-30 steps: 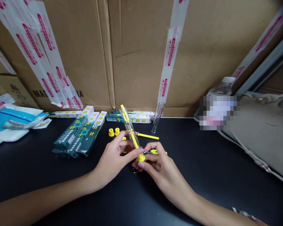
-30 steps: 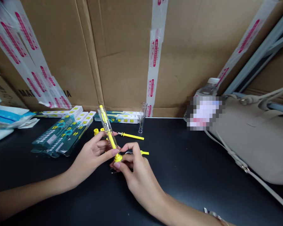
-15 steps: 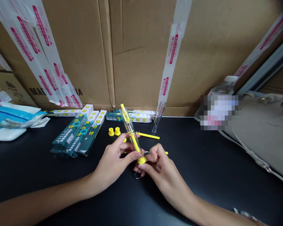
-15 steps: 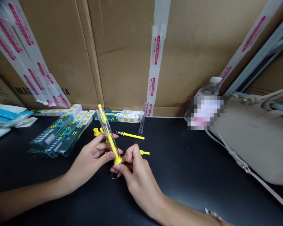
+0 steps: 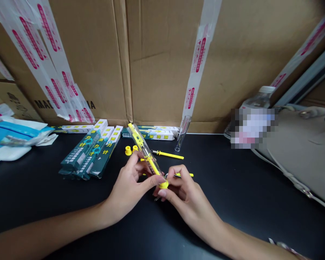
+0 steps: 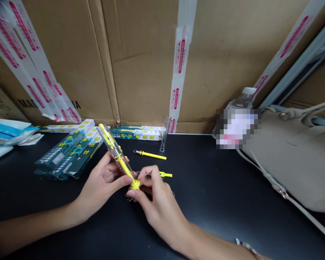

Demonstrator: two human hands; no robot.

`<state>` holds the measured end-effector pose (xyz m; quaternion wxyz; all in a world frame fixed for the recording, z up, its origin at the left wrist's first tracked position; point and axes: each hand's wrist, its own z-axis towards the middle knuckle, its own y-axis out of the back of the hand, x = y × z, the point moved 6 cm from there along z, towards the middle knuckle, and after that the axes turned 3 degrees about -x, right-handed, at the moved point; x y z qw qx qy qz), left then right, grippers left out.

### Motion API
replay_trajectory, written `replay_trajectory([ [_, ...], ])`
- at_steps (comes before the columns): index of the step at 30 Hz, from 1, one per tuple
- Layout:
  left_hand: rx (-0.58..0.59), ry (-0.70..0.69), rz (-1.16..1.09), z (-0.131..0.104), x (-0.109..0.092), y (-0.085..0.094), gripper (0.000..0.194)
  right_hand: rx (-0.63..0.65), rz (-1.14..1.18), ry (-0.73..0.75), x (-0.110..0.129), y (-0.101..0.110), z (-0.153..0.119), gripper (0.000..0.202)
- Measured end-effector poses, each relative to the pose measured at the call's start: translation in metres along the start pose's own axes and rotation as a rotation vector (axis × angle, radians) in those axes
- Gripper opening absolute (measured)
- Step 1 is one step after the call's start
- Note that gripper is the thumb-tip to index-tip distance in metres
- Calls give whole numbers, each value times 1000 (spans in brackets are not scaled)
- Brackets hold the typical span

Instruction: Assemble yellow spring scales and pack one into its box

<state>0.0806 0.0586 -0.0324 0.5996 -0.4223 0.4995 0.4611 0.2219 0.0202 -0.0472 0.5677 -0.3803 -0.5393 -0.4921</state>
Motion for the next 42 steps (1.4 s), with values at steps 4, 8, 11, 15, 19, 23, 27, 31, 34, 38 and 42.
replay_trajectory([
  [4,-1,4,-22,0,1,1,46,-41,-74,-29,3,5,2,39],
  [8,-11,-2,-30,0,3,2,46,-84,-162,3,9,9,4,15],
  [11,-7,-10,-15,0,4,2,44,-72,-241,41,13,9,4,19],
  [15,4,12,9,-1,7,-1,45,-57,-282,81,16,8,1,21],
  [19,28,31,-15,-3,8,-4,43,-49,-298,105,17,8,0,24],
  [23,28,27,4,-3,9,-3,44,-24,-278,123,17,7,-1,29],
  [27,37,15,17,-2,7,-3,43,16,-221,95,15,6,0,32],
  [31,60,-5,-7,-5,-1,-6,38,10,-160,26,9,6,4,33],
  [34,71,10,-81,-6,-6,-9,36,6,-73,-23,4,3,8,31],
  [38,54,53,-195,-3,-6,-7,44,59,179,-132,-1,-4,14,31],
  [42,-2,31,-221,0,-6,0,44,44,265,-211,-3,-5,15,37],
])
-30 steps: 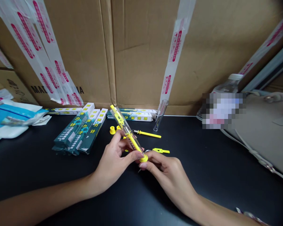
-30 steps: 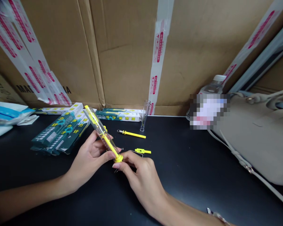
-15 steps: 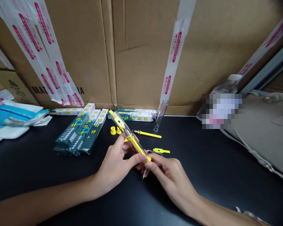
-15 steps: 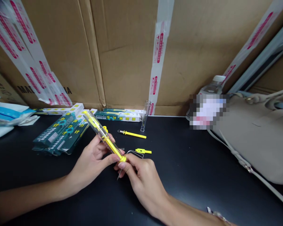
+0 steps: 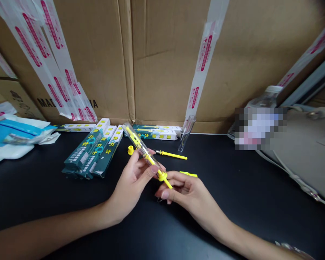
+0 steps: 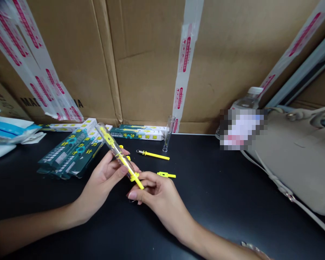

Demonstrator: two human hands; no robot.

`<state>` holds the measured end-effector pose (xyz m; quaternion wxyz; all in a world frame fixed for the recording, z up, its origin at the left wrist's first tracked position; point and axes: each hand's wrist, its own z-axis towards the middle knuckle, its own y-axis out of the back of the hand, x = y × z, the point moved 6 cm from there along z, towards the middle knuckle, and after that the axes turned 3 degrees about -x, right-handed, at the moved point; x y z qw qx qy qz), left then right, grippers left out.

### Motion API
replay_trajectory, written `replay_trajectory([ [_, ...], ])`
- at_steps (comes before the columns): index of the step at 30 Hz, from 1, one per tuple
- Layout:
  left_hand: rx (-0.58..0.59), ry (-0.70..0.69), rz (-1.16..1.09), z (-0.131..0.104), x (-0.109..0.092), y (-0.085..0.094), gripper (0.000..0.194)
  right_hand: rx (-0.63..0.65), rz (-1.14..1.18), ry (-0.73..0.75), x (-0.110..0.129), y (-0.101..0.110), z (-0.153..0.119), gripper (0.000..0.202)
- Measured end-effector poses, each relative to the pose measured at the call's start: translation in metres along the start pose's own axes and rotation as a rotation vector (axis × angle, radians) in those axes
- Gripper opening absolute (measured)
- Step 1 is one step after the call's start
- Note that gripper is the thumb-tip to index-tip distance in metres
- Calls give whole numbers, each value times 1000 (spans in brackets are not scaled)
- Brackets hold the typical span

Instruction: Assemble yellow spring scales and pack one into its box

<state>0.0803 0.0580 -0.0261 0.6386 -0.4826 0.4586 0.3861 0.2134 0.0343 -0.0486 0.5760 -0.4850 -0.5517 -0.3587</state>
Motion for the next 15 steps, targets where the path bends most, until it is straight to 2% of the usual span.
replay_trajectory([
  [9,-34,1,38,-1,2,4,38,-41,12,18,-5,5,-2,41],
  [15,-67,-29,56,-1,0,8,34,118,105,72,7,-7,-9,27],
])
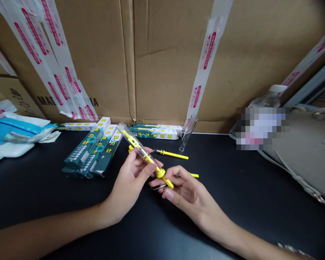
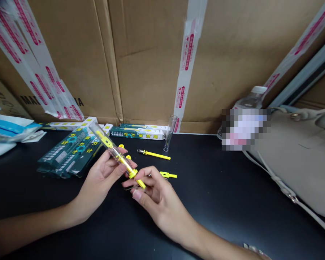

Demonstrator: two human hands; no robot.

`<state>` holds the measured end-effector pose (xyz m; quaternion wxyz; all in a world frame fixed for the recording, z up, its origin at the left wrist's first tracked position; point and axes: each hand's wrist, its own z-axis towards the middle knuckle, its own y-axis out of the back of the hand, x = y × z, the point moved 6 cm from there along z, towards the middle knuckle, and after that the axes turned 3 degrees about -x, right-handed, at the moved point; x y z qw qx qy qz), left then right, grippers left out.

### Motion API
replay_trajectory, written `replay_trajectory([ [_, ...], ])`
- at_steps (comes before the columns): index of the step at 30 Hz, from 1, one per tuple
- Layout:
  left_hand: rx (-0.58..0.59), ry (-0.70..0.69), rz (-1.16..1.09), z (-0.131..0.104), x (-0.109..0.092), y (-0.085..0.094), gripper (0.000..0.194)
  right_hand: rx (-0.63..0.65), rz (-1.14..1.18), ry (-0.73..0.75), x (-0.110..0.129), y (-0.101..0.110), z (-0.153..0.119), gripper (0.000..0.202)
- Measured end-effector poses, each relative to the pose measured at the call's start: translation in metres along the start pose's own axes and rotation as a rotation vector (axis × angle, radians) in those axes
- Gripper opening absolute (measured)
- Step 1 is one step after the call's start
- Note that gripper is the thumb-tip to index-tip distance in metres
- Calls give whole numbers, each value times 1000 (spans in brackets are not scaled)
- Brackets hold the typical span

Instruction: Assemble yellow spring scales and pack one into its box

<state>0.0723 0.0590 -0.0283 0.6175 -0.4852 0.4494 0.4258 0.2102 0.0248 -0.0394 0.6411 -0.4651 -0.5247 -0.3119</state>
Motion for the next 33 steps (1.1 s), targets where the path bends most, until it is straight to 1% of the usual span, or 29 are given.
replay_trajectory([
  [2,-6,-12,-1,1,-1,1,35,31,-1,38,4,-2,-2,21],
  [5,-9,-18,3,1,-2,1,36,29,7,48,4,-1,-2,20],
  [9,-22,-14,-1,0,-5,1,37,-29,57,24,0,4,0,31],
  [13,-17,-2,-18,1,-5,0,42,-100,35,-16,-3,9,4,38],
  [15,16,16,-39,1,-4,-3,44,-123,6,-28,-4,11,5,40],
  [20,171,38,-85,-5,-2,-13,40,-166,-21,-25,-3,12,5,48],
  [23,191,27,-73,-7,-2,-14,38,-184,-35,-25,-1,11,3,53],
  [26,178,24,-54,-7,-2,-12,37,-208,-75,5,1,12,0,49],
  [28,168,25,-34,-6,-1,-11,37,-214,-111,43,2,13,-1,44],
  [33,152,31,26,-5,0,-7,36,-181,-198,117,1,14,-1,29],
])
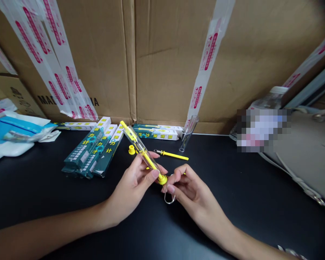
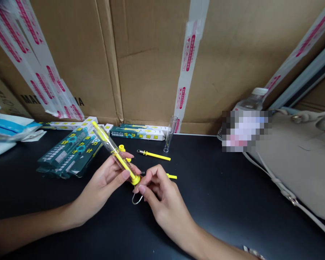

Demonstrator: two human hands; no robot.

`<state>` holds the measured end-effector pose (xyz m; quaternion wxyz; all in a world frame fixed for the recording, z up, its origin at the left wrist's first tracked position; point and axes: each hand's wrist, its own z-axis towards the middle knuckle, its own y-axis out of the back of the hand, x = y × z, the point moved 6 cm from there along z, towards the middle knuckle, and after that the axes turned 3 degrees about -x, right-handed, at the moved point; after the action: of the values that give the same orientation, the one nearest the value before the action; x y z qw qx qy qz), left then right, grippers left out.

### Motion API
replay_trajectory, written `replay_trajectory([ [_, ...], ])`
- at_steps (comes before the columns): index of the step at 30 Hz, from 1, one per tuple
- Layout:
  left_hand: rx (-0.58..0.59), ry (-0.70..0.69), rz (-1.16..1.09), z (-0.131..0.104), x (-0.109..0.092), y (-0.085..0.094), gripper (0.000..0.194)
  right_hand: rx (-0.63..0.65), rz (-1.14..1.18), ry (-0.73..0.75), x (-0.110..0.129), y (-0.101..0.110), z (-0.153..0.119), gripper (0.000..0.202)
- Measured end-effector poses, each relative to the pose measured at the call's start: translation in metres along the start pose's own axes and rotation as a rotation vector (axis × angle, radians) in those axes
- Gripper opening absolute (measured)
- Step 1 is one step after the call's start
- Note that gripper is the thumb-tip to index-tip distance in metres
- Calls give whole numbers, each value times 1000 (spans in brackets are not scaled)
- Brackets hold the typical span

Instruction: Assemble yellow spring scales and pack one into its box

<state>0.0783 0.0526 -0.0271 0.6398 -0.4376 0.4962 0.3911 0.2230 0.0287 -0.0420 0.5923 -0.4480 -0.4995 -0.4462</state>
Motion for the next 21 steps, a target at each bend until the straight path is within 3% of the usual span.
replay_trajectory([
  [12,57,75,-26,-2,7,-3,35,59,-180,38,2,-2,-6,24],
  [21,60,155,-7,-16,4,12,31,200,-392,113,10,-10,-11,8],
])
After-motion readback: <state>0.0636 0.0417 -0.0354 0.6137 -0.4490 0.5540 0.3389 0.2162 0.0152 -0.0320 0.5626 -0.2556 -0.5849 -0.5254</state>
